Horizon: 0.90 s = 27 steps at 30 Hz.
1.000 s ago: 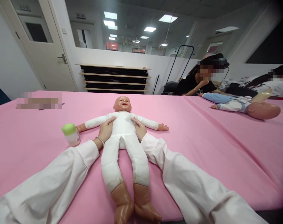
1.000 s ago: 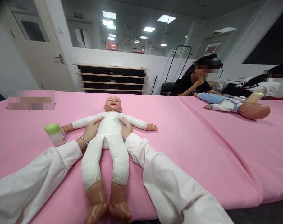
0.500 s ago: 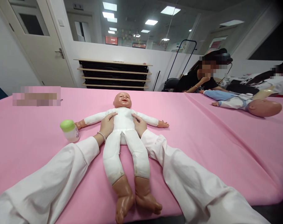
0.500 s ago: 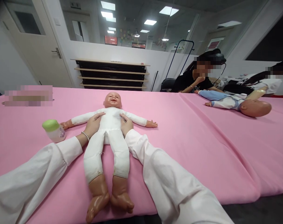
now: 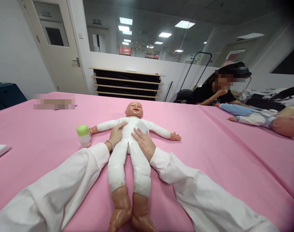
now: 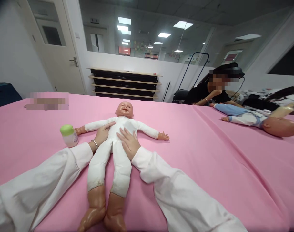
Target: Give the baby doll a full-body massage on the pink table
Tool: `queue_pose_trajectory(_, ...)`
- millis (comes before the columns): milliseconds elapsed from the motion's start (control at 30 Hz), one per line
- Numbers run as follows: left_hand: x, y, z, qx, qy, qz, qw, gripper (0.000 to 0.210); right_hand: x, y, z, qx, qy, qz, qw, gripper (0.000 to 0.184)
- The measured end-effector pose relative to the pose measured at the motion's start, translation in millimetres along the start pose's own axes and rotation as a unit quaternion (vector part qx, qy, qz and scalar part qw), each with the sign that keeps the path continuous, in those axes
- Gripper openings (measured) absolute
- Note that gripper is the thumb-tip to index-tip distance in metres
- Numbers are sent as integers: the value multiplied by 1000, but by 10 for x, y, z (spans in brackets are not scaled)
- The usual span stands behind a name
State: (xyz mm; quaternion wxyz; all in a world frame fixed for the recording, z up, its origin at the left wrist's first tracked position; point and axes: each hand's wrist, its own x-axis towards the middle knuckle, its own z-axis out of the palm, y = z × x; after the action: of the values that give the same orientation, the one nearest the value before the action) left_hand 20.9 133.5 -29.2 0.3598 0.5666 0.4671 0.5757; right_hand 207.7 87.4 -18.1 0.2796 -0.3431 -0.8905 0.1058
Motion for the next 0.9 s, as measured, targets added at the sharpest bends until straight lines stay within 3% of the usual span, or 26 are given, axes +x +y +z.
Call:
queue_pose_trajectory(133, 19, -19, 5, 25, 11, 6, 1000, 41, -222, -324, -29, -4, -19, -198, 980, 48)
queue_pose_trajectory(200, 19, -20, 6, 27, 18, 3, 999, 40, -302, -447, -22, 15, -55, -316, 947, 45)
queue_pose_trajectory(267, 12, -7, 10, 32, 23, 5, 999, 40, -321, -505, -16, 28, -92, -392, 915, 46)
queue_pose_trajectory(333, 2, 15, 18, 44, 23, 11, 999, 40, -264, -479, -26, 24, -82, -367, 926, 49)
queue_pose_trajectory(467, -14, 51, 46, 57, 21, 14, 998, 40, -17, -257, -103, 0, 0, -120, 993, 50)
queue_pose_trajectory(567, -23, 60, 63, 71, 22, 21, 997, 41, 122, -131, -157, 7, -5, 12, 1000, 51)
queue_pose_trajectory(633, -30, 66, 65, 82, 24, 26, 996, 43, 136, -128, -164, 10, -28, 21, 999, 47)
queue_pose_trajectory(900, -22, 69, 30, 99, 11, 50, 994, 43, -263, -424, -44, -7, -47, -98, 994, 56)
